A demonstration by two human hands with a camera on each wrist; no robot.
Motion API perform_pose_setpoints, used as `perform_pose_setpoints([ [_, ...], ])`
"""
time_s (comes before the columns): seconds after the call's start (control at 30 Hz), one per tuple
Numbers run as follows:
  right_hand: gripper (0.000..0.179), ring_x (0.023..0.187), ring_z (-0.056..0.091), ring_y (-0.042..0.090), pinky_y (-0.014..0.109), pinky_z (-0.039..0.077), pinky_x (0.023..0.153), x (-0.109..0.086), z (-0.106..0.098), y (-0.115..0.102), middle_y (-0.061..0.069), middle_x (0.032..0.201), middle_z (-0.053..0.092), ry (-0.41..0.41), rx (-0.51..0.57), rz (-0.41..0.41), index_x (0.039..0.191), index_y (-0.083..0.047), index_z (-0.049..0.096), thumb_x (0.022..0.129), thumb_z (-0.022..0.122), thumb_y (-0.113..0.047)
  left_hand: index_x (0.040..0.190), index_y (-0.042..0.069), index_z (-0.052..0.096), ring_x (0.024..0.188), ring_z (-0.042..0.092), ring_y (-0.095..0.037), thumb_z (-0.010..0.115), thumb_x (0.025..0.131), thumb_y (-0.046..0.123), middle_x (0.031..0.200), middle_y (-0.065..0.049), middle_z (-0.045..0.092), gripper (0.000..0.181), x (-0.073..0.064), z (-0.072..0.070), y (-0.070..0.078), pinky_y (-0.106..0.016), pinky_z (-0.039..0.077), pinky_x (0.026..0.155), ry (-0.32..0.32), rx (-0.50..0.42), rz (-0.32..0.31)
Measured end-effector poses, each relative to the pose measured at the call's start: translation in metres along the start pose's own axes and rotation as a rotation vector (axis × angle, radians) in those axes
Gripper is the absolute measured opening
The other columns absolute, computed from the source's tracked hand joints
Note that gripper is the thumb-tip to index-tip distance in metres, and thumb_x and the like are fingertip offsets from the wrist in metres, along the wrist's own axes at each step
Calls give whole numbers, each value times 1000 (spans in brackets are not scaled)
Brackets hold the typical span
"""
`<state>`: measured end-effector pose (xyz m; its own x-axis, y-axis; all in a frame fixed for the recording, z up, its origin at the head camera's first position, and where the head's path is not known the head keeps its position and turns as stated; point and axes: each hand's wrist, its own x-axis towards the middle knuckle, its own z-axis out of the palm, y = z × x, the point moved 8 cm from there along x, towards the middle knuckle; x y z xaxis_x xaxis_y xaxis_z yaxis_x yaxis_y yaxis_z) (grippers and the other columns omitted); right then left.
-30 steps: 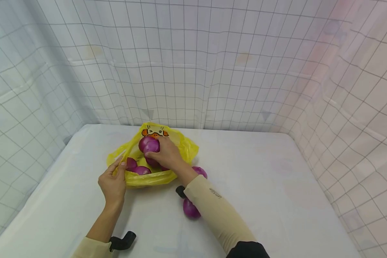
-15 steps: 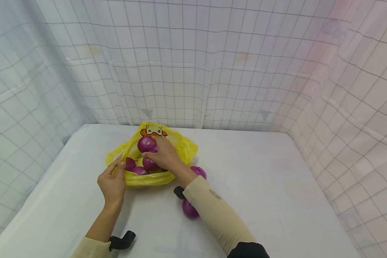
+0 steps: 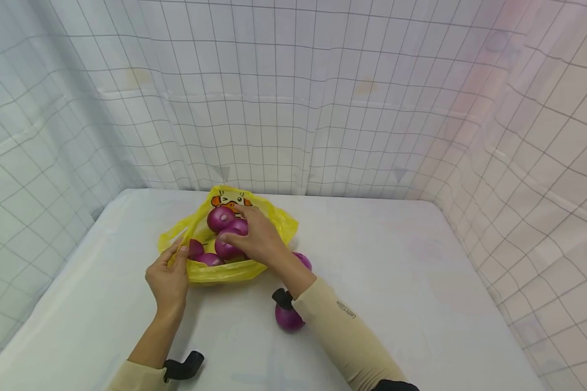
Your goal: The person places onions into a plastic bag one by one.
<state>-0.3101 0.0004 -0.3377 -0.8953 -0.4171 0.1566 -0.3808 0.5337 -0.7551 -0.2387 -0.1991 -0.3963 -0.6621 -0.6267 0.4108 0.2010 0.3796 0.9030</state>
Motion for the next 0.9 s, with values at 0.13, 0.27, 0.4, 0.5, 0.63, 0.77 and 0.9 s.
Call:
perform_pose_setpoints([
  [0.13, 72, 128, 50, 26, 38, 47, 103, -10, -9, 3, 6, 141, 48, 13, 58, 16, 143, -16, 39, 82, 72, -34, 107, 0, 70, 115, 62, -26, 64, 88, 9, 112, -14, 70, 22, 0, 1, -1, -23, 46, 101, -3, -1, -4],
  [0.27, 72, 130, 49, 24, 38, 46, 104, -19, -15, 5, 3, 143, 47, 25, 93, 22, 143, -17, 38, 82, 72, -35, 108, 1, 70, 116, 61, -23, 64, 88, 10, 113, -12, 70, 23, -1, 2, -1, -30, 46, 103, -9, 5, -16],
  [0.4, 71, 131, 48, 22, 37, 44, 106, -27, -22, 5, 2, 144, 46, 42, 119, 14, 142, -17, 39, 82, 72, -34, 109, 2, 70, 116, 61, -20, 63, 89, 11, 113, -10, 70, 23, -2, 3, -2, -28, 46, 103, -15, 8, -25],
  [0.5, 69, 131, 48, 21, 37, 42, 108, -32, -28, 4, 4, 143, 46, 66, 132, -11, 141, -14, 41, 82, 72, -31, 109, 2, 70, 116, 61, -21, 63, 89, 10, 113, -11, 70, 23, -1, 3, -1, -29, 46, 103, -16, 2, -18],
  [0.63, 68, 131, 48, 21, 37, 41, 109, -37, -34, 5, 5, 143, 47, 92, 127, -33, 139, -11, 42, 82, 73, -29, 109, 1, 70, 116, 61, -21, 63, 88, 9, 113, -11, 70, 23, -1, 4, -1, -27, 46, 102, -15, 1, -9],
  [0.77, 69, 130, 49, 24, 38, 42, 108, -43, -39, 14, 5, 143, 47, 105, 121, -4, 140, -13, 41, 81, 73, -30, 109, 1, 70, 116, 61, -21, 63, 89, 9, 113, -11, 70, 23, -1, 4, -1, -21, 46, 102, -15, 1, -12],
  [0.9, 70, 131, 48, 27, 42, 43, 107, -53, -42, 27, 4, 143, 47, 113, 117, 48, 141, -13, 41, 81, 73, -31, 109, 2, 70, 116, 61, -21, 63, 89, 9, 113, -10, 70, 23, -2, 4, -1, -17, 45, 101, -16, 2, -13],
])
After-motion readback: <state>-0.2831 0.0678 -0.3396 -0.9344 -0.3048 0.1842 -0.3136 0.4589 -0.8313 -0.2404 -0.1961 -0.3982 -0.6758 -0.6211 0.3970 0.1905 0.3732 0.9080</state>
